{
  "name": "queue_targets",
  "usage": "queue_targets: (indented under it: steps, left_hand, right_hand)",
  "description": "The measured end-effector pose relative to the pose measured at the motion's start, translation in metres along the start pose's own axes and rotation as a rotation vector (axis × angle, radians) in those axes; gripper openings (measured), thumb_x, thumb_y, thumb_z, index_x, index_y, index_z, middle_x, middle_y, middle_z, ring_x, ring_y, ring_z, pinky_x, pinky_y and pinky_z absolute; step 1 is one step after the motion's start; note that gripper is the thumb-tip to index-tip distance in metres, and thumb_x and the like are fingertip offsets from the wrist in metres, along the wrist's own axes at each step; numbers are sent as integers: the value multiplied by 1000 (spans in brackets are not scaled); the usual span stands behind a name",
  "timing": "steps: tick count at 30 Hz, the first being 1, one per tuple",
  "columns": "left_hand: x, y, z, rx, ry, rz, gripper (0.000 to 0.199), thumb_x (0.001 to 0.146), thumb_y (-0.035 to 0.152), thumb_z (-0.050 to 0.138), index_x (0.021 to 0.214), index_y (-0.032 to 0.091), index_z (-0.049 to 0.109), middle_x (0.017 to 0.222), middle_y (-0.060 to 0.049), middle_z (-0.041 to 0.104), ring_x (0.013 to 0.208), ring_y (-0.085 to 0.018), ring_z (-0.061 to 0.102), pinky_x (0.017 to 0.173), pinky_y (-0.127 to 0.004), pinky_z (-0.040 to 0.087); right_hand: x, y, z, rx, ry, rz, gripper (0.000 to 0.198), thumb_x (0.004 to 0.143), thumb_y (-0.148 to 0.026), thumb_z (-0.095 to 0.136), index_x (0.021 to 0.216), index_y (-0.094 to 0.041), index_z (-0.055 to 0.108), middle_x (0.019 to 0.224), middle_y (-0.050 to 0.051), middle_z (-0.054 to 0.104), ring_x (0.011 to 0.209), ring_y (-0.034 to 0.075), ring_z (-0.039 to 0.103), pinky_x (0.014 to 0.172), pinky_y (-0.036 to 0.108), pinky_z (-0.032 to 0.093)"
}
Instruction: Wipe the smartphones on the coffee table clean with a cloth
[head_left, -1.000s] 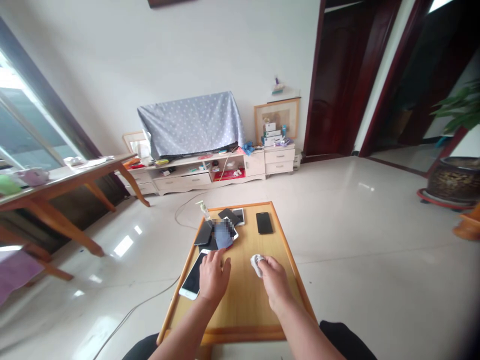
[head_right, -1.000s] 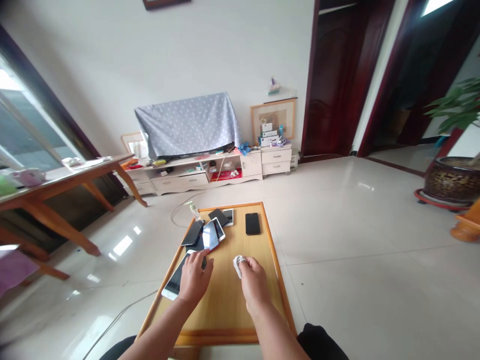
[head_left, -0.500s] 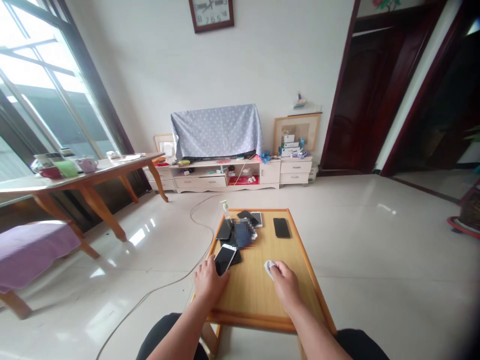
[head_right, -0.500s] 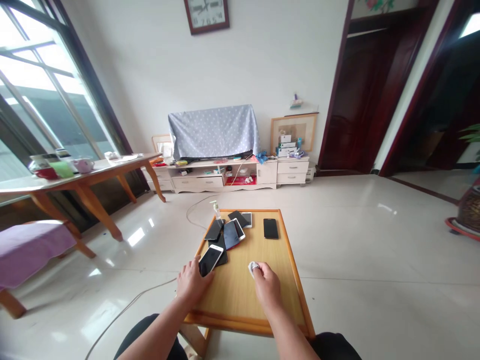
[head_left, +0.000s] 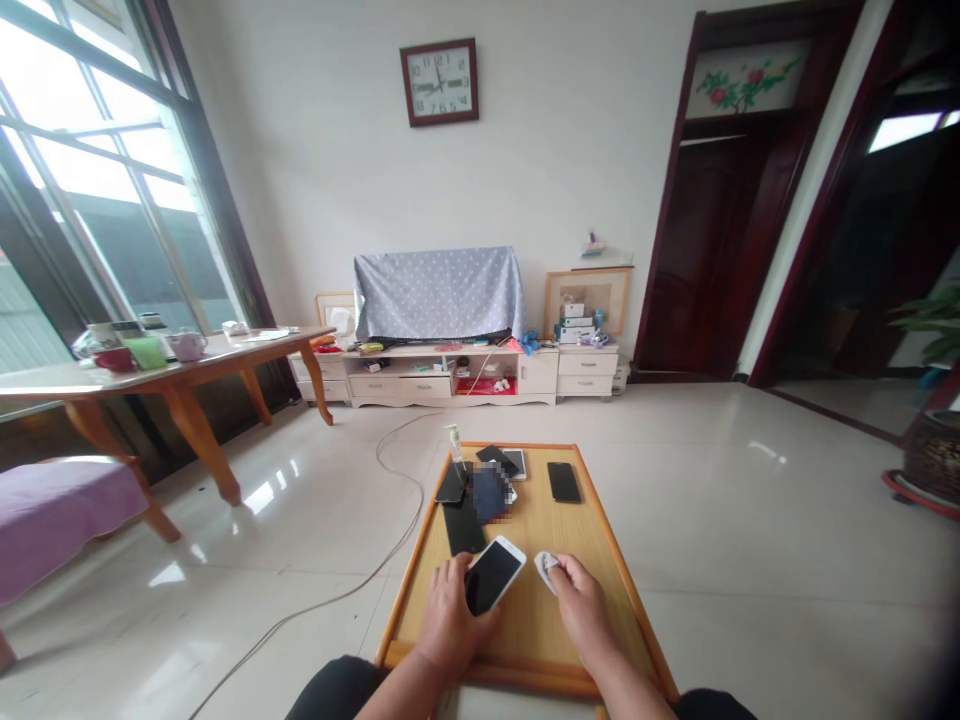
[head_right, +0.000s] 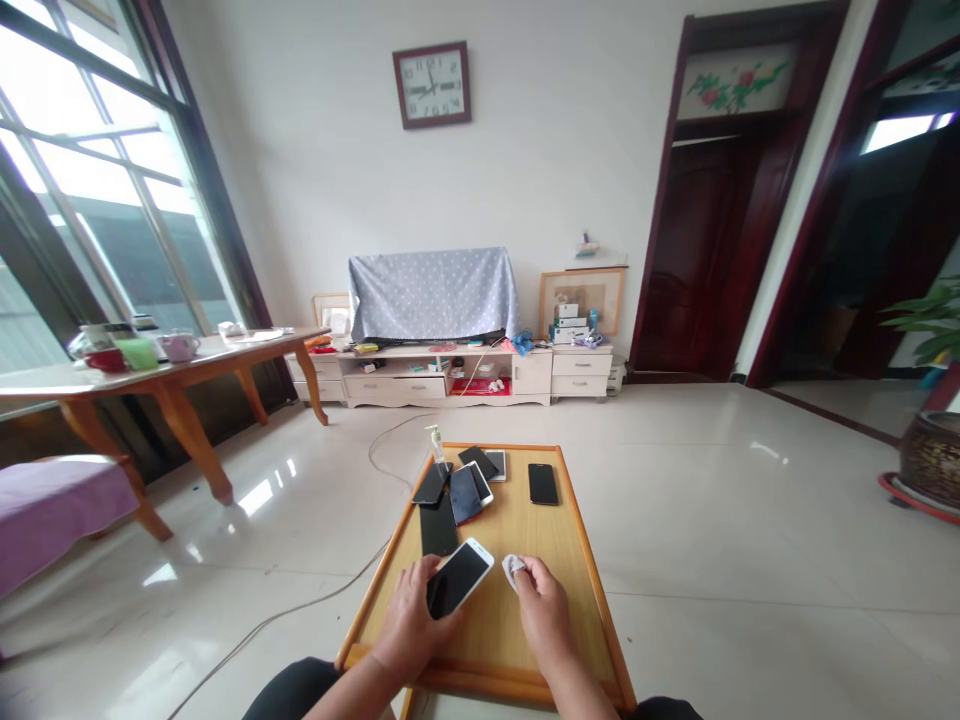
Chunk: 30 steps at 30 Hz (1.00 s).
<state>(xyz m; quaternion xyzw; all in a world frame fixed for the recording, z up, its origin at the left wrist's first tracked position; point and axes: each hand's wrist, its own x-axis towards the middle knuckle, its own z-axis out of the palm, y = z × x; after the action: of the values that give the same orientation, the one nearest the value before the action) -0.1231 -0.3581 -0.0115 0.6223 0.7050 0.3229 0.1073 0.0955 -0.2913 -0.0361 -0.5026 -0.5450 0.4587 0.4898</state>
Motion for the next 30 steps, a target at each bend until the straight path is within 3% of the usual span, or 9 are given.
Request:
queue_targets:
  steps: [4,8,16,20,23,30]
  left_hand:
    - [-13,10,11,-3,-116,77,65,59,28,67,122,25,53,119,-9,60,113,-29,54,100,-39,44]
    - [-15,12,7,38,-187,89,60,58,29,67,118,27,57,118,-8,60,110,-28,54,98,-37,42]
    - [-23,-3,-14,95,-207,89,86,52,43,78,133,29,54,132,-8,59,121,-33,49,107,-43,32]
    - [-37,-19,-28,133,-162,45,84,57,42,76,136,26,52,132,-10,60,125,-34,48,111,-45,27]
    - [-43,-26,-33,122,-157,61,77,62,39,72,135,25,52,131,-11,60,125,-32,50,109,-42,31]
    - [-37,-30,-25,127,-157,74,67,70,40,70,132,24,50,126,-9,62,120,-28,54,103,-39,37]
  right_hand:
    - [-15,6,4,-225,51,-173,39,89,-54,49,101,-23,71,103,10,73,96,28,67,85,38,51]
    - [-27,8,8,-524,45,-347,31,92,-39,45,99,-26,73,98,11,71,96,29,64,87,40,49]
    - [-31,16,17,-745,29,-481,26,91,-23,47,100,-25,72,108,10,70,101,27,63,90,37,47]
    - [-35,18,21,-790,13,-464,30,90,-22,46,105,-25,71,104,9,71,98,27,64,87,36,47]
    - [-40,8,23,-838,17,-395,34,90,-22,44,110,-24,71,106,9,71,100,27,62,85,36,46]
    - [-57,-26,34,-1007,-69,-281,38,95,-19,40,115,-25,72,125,7,68,112,25,55,97,36,39]
